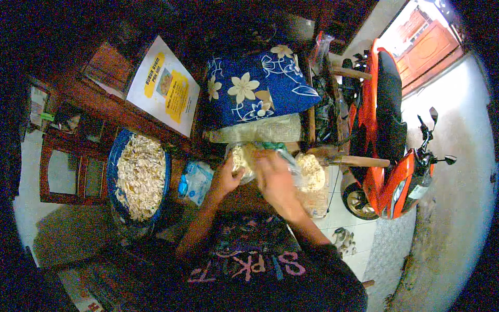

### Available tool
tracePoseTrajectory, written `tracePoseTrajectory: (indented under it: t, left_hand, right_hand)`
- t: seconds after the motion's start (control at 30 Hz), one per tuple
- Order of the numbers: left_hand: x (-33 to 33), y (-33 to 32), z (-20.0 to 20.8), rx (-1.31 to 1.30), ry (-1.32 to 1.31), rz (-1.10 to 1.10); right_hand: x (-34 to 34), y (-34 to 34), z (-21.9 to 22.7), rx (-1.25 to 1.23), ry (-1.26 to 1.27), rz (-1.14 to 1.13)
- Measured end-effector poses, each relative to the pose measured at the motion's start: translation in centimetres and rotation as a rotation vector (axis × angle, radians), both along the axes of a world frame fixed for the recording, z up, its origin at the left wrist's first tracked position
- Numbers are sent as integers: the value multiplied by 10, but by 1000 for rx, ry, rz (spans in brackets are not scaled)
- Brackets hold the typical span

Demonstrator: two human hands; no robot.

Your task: Packaging bean sprouts into plastic bags for sale or use.

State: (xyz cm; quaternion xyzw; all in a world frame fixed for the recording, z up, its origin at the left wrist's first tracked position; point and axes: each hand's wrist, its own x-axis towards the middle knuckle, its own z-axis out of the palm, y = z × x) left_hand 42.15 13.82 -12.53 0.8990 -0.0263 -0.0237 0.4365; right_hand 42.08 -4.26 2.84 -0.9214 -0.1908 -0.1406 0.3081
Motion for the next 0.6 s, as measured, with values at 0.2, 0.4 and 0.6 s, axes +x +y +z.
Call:
tracePoseTrajectory:
  t: [0.2, 0.4, 0.6]
  left_hand:
    - [5, 9, 28, 119, -232, -95]
    - [-2, 28, 28, 125, -134, -39]
    - [0, 22, 47, -33, -63, -83]
  right_hand:
    - [48, 7, -145, -294, 431, 86]
    - [35, 21, -109, -11, 275, 95]
    - [45, 13, -136, -261, 317, 136]
